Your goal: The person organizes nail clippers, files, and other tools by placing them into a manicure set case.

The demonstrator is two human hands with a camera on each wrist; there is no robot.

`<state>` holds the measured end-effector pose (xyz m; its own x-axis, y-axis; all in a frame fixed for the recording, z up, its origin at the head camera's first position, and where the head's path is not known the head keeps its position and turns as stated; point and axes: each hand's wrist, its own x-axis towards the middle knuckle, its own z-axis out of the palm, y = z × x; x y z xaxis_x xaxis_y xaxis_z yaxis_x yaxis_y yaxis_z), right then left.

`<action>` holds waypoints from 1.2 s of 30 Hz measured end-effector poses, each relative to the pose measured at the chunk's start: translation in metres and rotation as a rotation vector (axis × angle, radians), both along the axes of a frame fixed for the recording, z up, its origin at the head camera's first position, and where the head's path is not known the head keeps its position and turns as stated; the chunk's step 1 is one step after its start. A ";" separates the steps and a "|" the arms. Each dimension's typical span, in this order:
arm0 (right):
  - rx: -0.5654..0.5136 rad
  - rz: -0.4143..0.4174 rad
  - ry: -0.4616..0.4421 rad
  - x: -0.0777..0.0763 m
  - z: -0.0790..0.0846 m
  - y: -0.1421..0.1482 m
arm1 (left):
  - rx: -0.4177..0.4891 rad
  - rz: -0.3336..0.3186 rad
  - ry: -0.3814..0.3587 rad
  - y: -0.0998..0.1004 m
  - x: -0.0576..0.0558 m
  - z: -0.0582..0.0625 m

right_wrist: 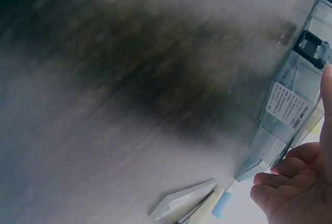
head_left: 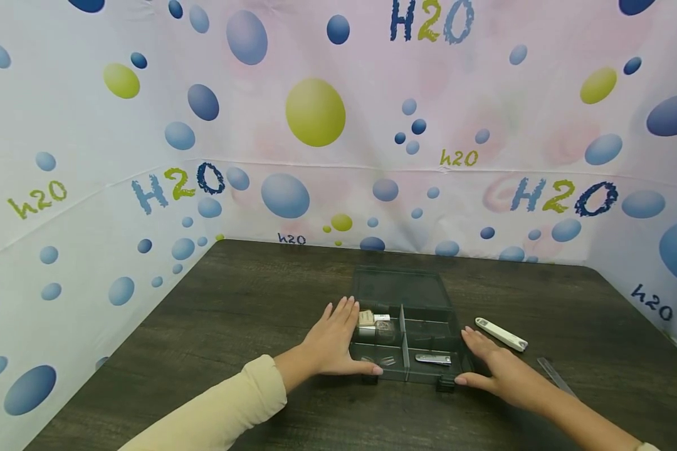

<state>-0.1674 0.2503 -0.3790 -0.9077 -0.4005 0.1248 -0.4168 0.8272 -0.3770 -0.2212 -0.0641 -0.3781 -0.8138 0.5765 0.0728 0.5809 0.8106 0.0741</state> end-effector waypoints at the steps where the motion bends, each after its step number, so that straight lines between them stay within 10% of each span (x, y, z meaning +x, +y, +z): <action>1: 0.001 0.000 0.001 0.000 0.000 0.000 | 0.002 0.004 -0.013 0.000 0.000 0.000; 26: 0.050 -0.011 0.009 0.003 0.007 0.000 | 0.027 0.032 -0.084 -0.003 0.003 -0.006; 36: -0.023 -0.059 0.343 0.011 0.011 0.018 | 0.051 0.027 -0.092 -0.004 0.002 -0.007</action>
<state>-0.1567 0.2687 -0.3678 -0.8331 -0.3419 0.4348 -0.4739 0.8465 -0.2424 -0.2192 -0.0679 -0.3847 -0.8338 0.5515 0.0262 0.5475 0.8198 0.1677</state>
